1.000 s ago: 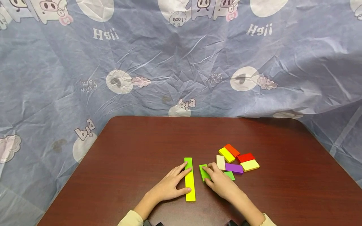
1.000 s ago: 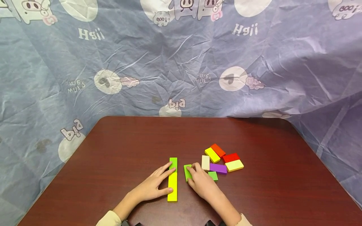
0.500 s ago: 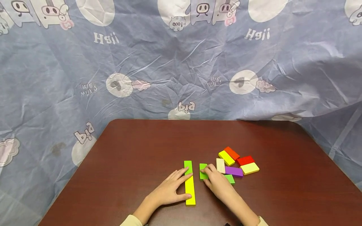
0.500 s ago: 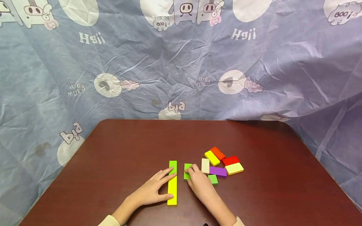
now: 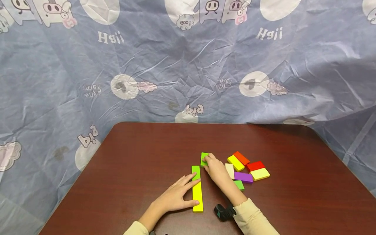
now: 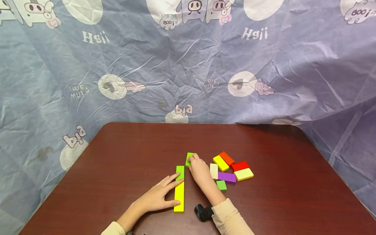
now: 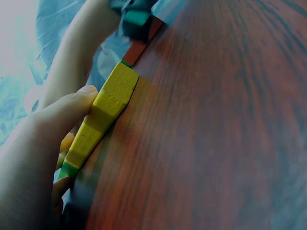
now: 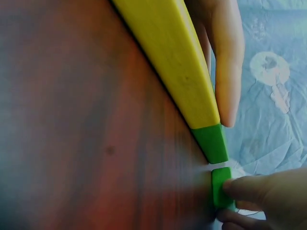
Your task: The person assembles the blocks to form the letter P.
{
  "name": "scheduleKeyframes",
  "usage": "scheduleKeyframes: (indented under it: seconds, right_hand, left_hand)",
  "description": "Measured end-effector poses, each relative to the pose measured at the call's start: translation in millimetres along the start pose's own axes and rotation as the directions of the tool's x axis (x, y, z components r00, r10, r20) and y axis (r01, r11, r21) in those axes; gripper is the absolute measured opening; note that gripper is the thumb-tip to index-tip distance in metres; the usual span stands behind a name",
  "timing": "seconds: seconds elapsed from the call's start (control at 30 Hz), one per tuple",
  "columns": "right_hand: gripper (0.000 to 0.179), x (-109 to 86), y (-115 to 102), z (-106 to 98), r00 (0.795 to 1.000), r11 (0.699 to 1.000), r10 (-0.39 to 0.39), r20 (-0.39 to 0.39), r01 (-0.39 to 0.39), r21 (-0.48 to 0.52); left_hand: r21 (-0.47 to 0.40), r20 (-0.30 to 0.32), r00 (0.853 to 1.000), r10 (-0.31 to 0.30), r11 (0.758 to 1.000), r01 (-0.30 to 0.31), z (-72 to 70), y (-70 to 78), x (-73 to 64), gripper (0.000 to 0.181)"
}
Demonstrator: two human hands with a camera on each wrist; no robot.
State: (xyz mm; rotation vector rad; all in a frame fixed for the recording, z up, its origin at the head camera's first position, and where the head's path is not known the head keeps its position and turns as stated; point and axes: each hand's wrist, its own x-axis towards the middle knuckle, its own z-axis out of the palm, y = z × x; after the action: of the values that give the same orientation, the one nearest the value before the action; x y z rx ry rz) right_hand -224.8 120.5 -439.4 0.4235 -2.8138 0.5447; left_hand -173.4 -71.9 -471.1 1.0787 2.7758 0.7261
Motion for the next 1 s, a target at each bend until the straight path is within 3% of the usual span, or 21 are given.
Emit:
scheduleKeyframes:
  seconds: [0.1,0.27,0.5,0.77,1.0]
  right_hand:
    - [0.018,10.6,-2,3,0.999,1.0,0.017,0.031,-0.017,0.016]
    - [0.019,19.0,-6,10,0.998,0.997,-0.022,0.053,0.018,0.069]
    - [0.023,12.7,-7,18,0.997,0.985,-0.079,0.026,0.074,0.154]
    - [0.027,7.9,-8,18,0.997,0.972,-0.033,0.077,0.014,0.236]
    - [0.027,6.7,-8,21,0.998,0.975,-0.024,0.05,0.013,0.221]
  left_hand:
    - [0.008,-0.002,1.0,0.006,1.0,-0.006,-0.1,-0.6,0.4,0.069]
    - [-0.004,0.004,1.0,-0.004,1.0,0.004,0.3,-0.9,0.8,0.068]
    - [0.01,-0.006,1.0,0.011,1.0,-0.011,1.1,-2.0,0.6,0.07]
    - [0.021,-0.009,1.0,0.024,0.999,-0.024,-0.2,-0.6,-0.1,0.069]
    - [0.024,-0.014,0.999,0.03,0.999,-0.029,0.2,-1.4,0.2,0.069]
